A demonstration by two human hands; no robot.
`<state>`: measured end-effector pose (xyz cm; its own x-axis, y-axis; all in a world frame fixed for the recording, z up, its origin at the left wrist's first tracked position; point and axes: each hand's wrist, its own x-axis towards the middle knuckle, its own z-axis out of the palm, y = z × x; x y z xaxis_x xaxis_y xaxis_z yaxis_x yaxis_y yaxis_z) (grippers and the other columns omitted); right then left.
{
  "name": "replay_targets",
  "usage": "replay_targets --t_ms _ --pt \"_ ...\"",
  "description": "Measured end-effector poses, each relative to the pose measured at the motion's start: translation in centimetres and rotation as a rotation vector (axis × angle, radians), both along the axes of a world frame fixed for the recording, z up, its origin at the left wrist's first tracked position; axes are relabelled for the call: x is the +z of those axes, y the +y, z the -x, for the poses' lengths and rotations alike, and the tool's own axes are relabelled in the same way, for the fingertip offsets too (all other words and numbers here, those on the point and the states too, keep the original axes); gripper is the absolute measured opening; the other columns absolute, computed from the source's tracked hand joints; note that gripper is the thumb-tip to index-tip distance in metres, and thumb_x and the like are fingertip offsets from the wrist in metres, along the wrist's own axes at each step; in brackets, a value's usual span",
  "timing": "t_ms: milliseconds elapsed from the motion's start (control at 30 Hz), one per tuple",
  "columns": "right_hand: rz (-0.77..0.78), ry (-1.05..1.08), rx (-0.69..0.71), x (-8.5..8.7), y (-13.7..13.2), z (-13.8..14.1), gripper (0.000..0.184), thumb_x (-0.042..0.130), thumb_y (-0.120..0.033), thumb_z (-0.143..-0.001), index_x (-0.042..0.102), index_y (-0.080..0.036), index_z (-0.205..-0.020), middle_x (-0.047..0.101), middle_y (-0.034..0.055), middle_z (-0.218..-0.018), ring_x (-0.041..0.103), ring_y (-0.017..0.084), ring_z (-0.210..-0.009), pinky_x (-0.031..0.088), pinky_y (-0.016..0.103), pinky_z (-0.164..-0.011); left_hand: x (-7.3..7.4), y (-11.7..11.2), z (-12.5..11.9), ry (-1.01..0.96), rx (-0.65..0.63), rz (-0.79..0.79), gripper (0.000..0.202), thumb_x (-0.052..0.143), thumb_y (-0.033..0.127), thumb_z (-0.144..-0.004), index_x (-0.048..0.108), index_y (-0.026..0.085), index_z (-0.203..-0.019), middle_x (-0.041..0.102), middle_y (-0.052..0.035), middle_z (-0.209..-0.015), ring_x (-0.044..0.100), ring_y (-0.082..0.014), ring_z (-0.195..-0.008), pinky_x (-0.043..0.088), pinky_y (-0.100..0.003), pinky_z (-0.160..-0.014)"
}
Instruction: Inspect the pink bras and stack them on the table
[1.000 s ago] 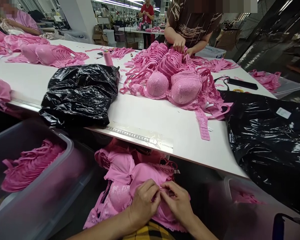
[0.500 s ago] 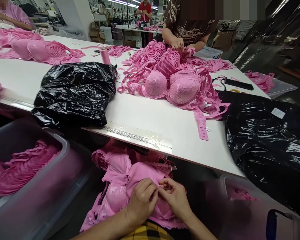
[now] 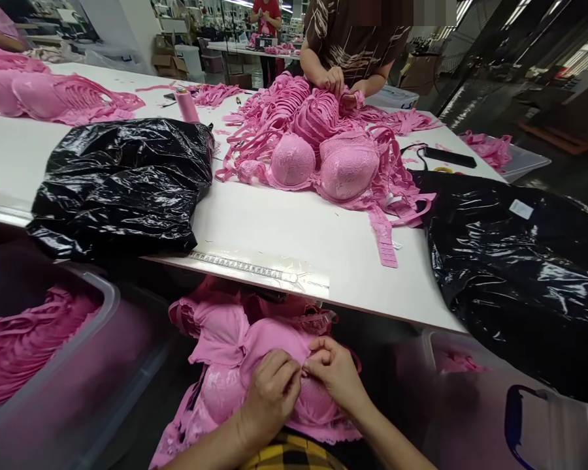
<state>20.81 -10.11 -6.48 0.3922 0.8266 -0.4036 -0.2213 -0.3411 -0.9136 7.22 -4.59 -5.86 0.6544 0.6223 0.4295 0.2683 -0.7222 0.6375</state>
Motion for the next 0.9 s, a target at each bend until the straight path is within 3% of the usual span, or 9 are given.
replay_targets --t_ms 100,267,333,433,500,600,733,900 --pt "0.008 0.203 -0.057 0.2 0.1 -0.1 0.038 0.076 -0.027 -0.055 0.048 -0.018 -0.079 0.062 -0.0045 -0.047 0.053 0.01 -0.042 0.042 0.02 -0.046 0.2 0.3 -0.1 -0.048 -0.011 -0.007 0.015 0.048 0.006 -0.082 0.057 0.016 -0.077 0.057 -0.0038 -0.069 0.052 -0.0148 -0.065 0.044 -0.026 -0.06" --pt "0.046 0.275 -0.135 0.5 0.8 0.7 0.053 0.08 -0.035 -0.052 0.048 -0.018 -0.091 0.051 -0.0123 -0.04 0.038 0.006 -0.028 0.034 0.016 -0.03 0.6 0.6 -0.4 -0.096 -0.053 -0.091 0.015 0.048 0.003 -0.081 0.057 0.015 -0.08 0.057 -0.0036 -0.068 0.051 -0.0149 -0.063 0.043 -0.027 -0.058" --pt "0.073 0.314 -0.109 0.6 0.6 0.7 0.049 0.08 -0.039 -0.052 0.052 -0.016 -0.086 0.056 -0.0084 -0.043 0.041 0.005 -0.028 0.036 0.016 -0.029 0.9 0.8 -0.1 -0.103 -0.055 -0.061 0.015 0.048 0.004 -0.082 0.056 0.016 -0.081 0.057 -0.0037 -0.069 0.051 -0.0151 -0.065 0.044 -0.027 -0.059" --pt "0.126 0.373 -0.041 0.8 -0.2 0.3 0.04 0.08 -0.042 -0.053 0.056 -0.012 -0.064 0.061 -0.0006 -0.045 0.044 0.005 -0.027 0.034 0.015 -0.028 1.2 0.9 0.2 -0.108 -0.053 -0.004 0.014 0.048 0.005 -0.083 0.056 0.016 -0.081 0.055 -0.0035 -0.069 0.052 -0.0152 -0.067 0.045 -0.027 -0.06" --pt "0.129 0.397 -0.021 0.8 -0.6 0.1 0.039 0.081 -0.04 -0.052 0.056 -0.011 -0.057 0.06 0.0001 -0.044 0.047 0.005 -0.029 0.035 0.013 -0.03 1.3 0.7 0.2 -0.103 -0.066 -0.001 0.014 0.049 0.005 -0.083 0.056 0.016 -0.08 0.055 -0.0033 -0.069 0.052 -0.0151 -0.066 0.044 -0.027 -0.06" --pt "0.089 0.422 -0.038 0.6 -0.6 0.6 0.038 0.083 -0.037 -0.05 0.054 -0.013 -0.057 0.059 -0.0027 -0.042 0.049 0.005 -0.031 0.036 0.012 -0.032 1.4 0.3 0.0 -0.086 -0.099 -0.047 0.014 0.048 0.004 -0.082 0.056 0.016 -0.079 0.056 -0.0037 -0.068 0.051 -0.0151 -0.064 0.043 -0.027 -0.058" --pt "0.012 0.455 -0.073 0.5 0.0 1.7 0.041 0.079 -0.041 -0.057 0.047 -0.016 -0.057 0.05 -0.0073 -0.034 0.038 0.002 -0.026 0.028 0.011 -0.028 1.8 0.2 0.0 -0.085 -0.115 -0.095 0.015 0.048 0.003 -0.082 0.056 0.015 -0.081 0.055 -0.0037 -0.066 0.049 -0.015 -0.062 0.041 -0.027 -0.056" --pt "-0.067 0.538 0.018 1.3 -0.4 1.2 0.037 0.081 -0.037 -0.057 0.055 -0.014 -0.071 0.06 -0.0026 -0.057 0.055 0.007 -0.045 0.045 0.015 -0.04 2.6 0.6 0.5 -0.077 -0.097 -0.047 0.013 0.048 0.004 -0.083 0.055 0.016 -0.082 0.054 -0.004 -0.07 0.05 -0.0153 -0.066 0.043 -0.027 -0.059"
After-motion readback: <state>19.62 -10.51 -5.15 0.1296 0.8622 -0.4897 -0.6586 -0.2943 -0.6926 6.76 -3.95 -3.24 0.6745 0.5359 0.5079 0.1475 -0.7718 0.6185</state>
